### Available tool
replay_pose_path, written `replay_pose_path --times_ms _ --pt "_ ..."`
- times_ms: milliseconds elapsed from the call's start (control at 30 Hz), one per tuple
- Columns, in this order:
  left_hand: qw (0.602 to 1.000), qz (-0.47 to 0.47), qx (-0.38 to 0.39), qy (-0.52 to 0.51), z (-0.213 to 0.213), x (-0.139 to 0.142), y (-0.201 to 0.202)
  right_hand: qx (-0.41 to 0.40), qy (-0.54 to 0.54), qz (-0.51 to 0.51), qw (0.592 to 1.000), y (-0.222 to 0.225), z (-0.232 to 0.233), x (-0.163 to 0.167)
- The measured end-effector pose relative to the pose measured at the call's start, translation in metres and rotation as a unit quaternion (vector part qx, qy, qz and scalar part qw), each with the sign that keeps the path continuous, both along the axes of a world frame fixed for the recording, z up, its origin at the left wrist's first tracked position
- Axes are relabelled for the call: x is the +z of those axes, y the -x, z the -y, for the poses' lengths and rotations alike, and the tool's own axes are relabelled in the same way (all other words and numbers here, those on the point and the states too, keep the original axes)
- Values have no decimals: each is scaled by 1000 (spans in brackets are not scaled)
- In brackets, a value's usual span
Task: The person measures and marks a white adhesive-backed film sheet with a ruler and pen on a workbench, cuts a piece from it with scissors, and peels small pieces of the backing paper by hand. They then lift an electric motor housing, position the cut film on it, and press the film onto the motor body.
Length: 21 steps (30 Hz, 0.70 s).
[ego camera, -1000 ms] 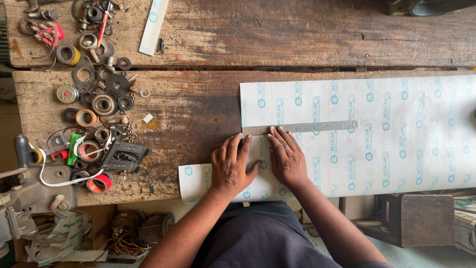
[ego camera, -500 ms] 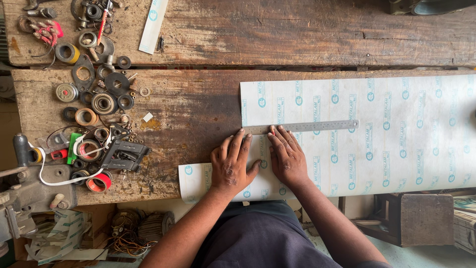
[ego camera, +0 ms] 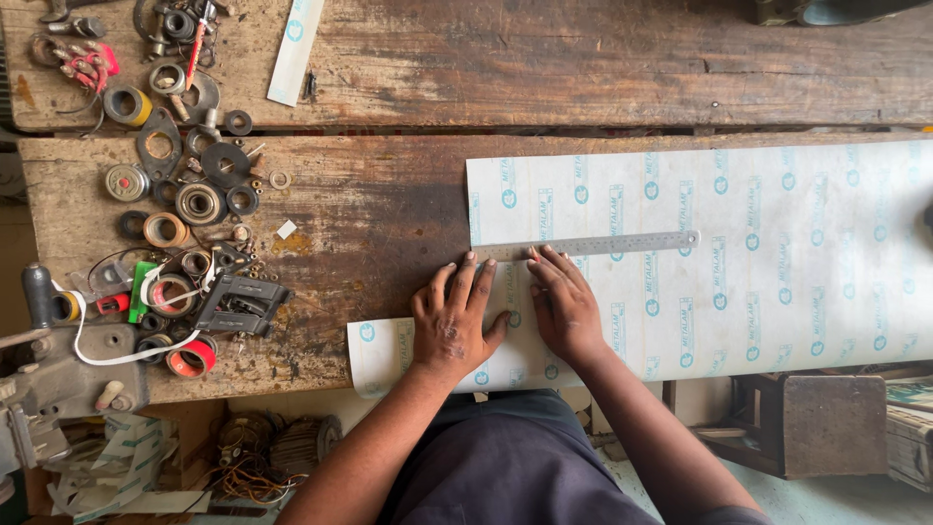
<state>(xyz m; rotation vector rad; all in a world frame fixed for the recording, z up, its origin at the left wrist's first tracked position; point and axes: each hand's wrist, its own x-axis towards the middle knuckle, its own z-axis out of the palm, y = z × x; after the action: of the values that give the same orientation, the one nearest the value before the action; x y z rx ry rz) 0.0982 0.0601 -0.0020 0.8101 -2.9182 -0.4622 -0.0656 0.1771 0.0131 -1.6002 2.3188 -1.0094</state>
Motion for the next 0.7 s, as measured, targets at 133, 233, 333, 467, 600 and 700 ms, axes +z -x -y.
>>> replay_pose_path --times_ms 133,233,333,467,600,700 --pt "1000 1 7 -13 0 1 -1 -99 17 192 976 -3 12 10" --pt "1000 0 4 -1 1 3 -1 -86 37 263 960 6 33 9" --pt "1000 -2 3 1 1 3 0 -79 18 280 957 15 51 6" --pt "1000 -4 1 1 0 0 -1 -71 -46 263 961 23 58 4" --pt "1000 -2 0 -4 0 -3 -2 -68 -65 271 958 25 60 2" --pt "1000 -5 -1 -3 0 -4 -2 -73 -82 262 959 25 62 2"
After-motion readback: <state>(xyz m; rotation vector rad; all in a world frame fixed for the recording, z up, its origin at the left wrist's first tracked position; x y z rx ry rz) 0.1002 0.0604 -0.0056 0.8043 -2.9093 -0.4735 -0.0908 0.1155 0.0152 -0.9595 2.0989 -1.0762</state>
